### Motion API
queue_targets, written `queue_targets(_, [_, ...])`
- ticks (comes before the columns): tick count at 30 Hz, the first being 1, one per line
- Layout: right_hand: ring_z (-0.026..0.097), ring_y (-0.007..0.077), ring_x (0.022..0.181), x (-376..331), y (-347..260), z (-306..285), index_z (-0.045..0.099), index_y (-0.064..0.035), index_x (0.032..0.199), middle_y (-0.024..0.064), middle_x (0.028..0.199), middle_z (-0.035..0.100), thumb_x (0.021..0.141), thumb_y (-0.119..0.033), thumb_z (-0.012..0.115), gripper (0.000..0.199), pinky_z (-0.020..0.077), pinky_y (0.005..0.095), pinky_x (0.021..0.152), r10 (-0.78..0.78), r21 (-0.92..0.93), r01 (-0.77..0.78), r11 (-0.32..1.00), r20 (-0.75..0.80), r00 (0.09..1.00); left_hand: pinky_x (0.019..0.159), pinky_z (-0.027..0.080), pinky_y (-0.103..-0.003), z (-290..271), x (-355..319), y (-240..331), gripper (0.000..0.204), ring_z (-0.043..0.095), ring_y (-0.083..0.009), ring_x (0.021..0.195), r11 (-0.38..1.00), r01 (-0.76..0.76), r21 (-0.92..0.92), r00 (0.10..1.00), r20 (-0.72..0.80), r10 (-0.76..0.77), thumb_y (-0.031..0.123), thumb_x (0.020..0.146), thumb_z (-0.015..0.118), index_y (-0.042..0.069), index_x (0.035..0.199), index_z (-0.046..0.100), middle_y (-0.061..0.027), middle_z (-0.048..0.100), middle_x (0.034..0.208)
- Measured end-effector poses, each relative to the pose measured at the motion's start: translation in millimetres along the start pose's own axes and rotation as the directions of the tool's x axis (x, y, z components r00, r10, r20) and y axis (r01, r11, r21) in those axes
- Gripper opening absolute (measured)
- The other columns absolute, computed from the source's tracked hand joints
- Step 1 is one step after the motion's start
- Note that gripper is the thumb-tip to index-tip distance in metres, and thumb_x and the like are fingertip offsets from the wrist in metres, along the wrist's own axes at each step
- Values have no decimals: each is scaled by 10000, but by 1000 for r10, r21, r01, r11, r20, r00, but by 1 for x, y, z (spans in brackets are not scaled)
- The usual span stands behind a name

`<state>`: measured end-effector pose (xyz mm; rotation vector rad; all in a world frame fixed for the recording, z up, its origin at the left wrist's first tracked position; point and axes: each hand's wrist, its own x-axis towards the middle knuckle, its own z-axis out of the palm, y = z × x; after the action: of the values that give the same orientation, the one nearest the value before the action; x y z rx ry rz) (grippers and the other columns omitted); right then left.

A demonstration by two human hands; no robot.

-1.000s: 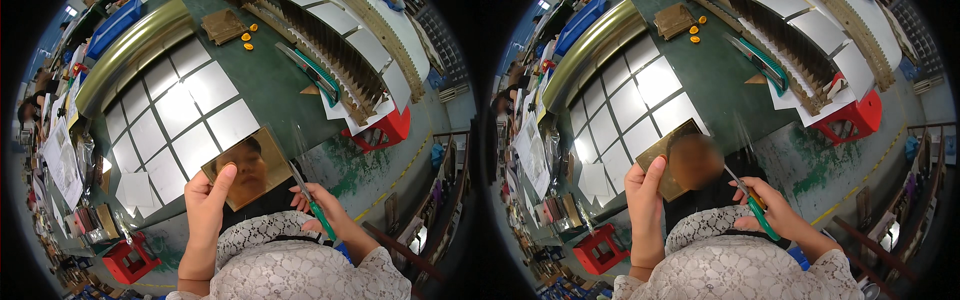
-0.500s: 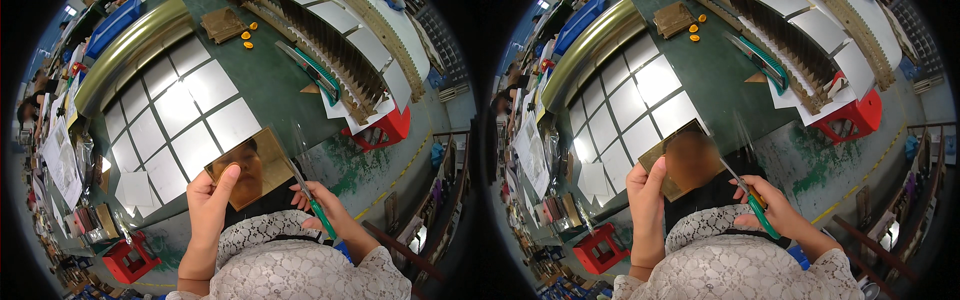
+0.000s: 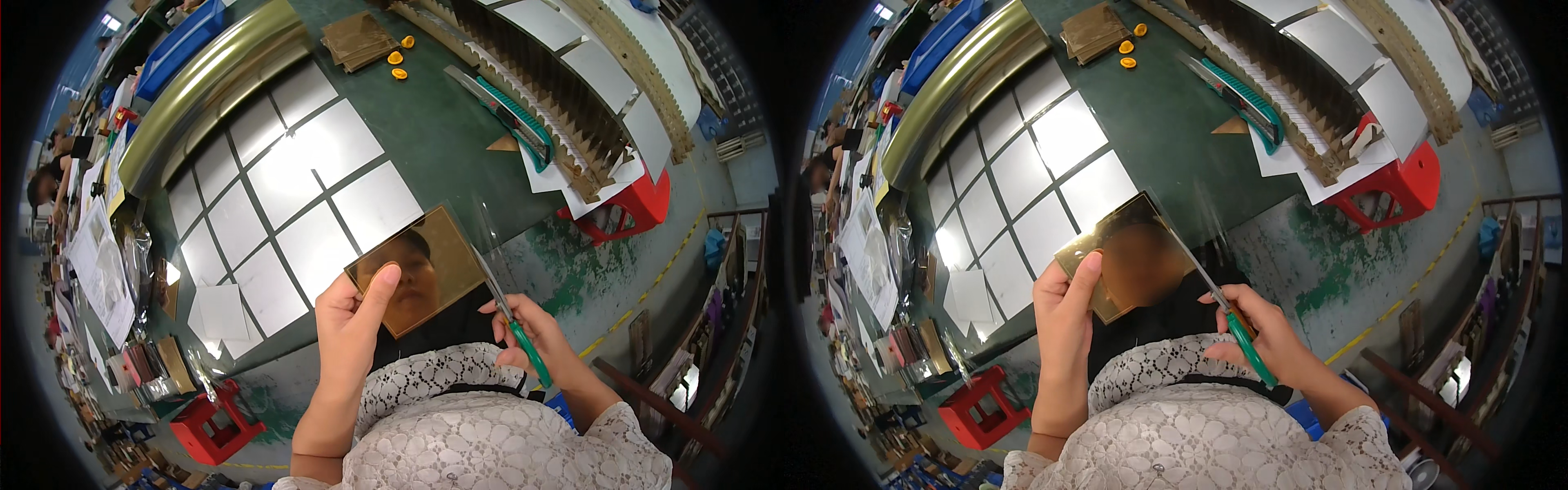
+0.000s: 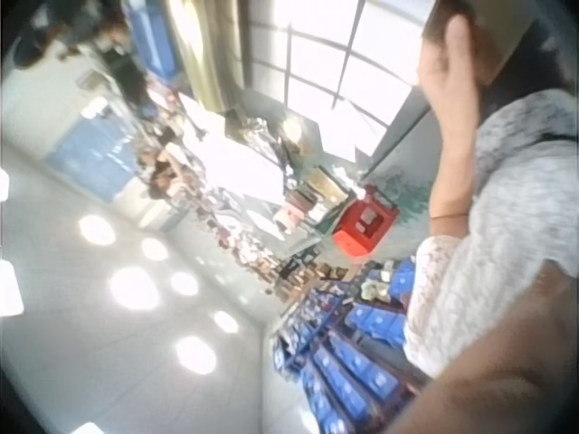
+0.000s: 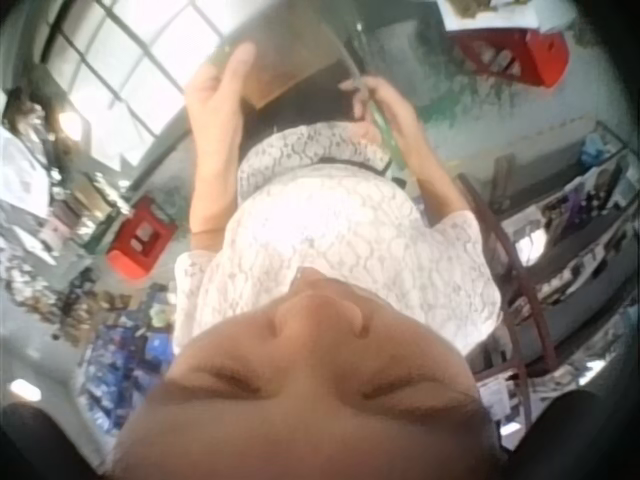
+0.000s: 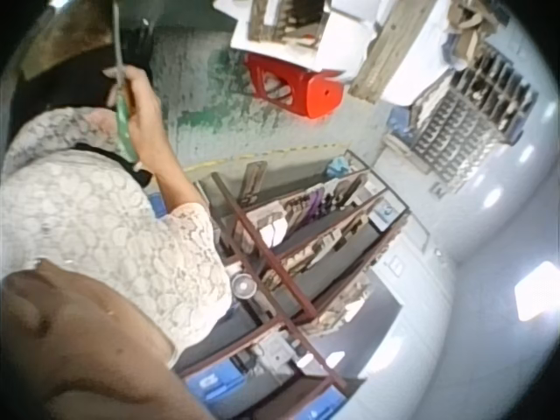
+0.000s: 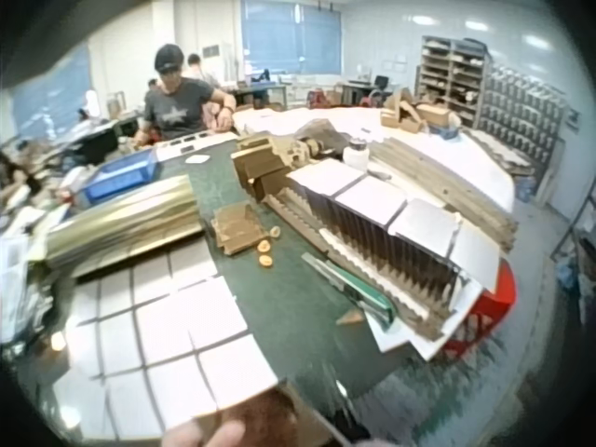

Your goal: The person uses a utility knife to score and separate a grid of white square sheets on a green workbench. They then use scissors to trim the edges of the white squares and a separate stack of gold-colored square sheets. The person handles the materials one at a time, cutting and stacking them on the table.

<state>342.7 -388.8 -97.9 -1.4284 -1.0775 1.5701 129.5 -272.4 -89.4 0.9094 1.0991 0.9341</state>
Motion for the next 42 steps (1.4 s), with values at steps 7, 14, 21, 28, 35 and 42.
queue_targets(7, [465, 41, 703, 5, 6, -4, 501, -5, 1214, -14, 804, 503, 802, -463, 740, 661, 372, 181, 620, 37, 95, -30, 995, -72, 997, 657, 472, -193, 11, 14, 2, 196, 609, -53, 728, 998, 63, 23, 989, 135, -66, 165, 919, 651, -18, 983, 676, -34, 685, 842])
queue_targets(14, [448, 41, 667, 20, -2, -10, 533, -7, 1162, -21, 766, 482, 865, -196, 713, 395, 375, 190, 599, 80, 182, -61, 981, -99, 992, 643, 482, -206, 12, 20, -5, 199, 616, -61, 712, 977, 183, 111, 955, 218, -204, 172, 927, 639, -20, 957, 679, -34, 691, 826])
queue_targets(21, [392, 51, 432, 28, -9, -13, 536, 15, 1125, 46, 736, 519, 987, -400, 479, 441, 348, 206, 417, 128, 451, -125, 884, 24, 991, 702, 484, -213, 5, 13, 2, 209, 612, -65, 785, 986, 159, 58, 961, 220, -168, 170, 927, 637, -24, 998, 666, -30, 683, 875])
queue_targets(28, [403, 55, 423, 17, -7, 0, 511, 53, 1188, 71, 729, 540, 970, -489, 446, 588, 333, 191, 401, 40, 362, -54, 930, 48, 998, 790, 453, -235, -49, -5, 27, 229, 585, -74, 884, 997, 33, 69, 999, 35, -35, 150, 910, 644, -11, 1071, 652, -31, 670, 976])
queue_targets(35, [429, 61, 429, 12, -14, 28, 492, 68, 1182, 69, 729, 559, 860, -599, 580, 746, 326, 192, 390, -74, 241, 61, 969, 45, 996, 743, 446, -226, -117, -38, 48, 189, 575, -64, 817, 991, -120, 59, 963, -237, 130, 156, 887, 668, 10, 1007, 657, -16, 660, 910])
queue_targets(42, [463, 63, 480, 11, -25, 44, 497, 67, 1176, 59, 751, 565, 855, -566, 613, 720, 347, 195, 425, -82, 195, 63, 979, 94, 992, 649, 431, -188, -142, -54, 39, 209, 578, -41, 754, 999, 17, 43, 966, -257, -6, 190, 890, 669, 4, 986, 663, -13, 663, 872])
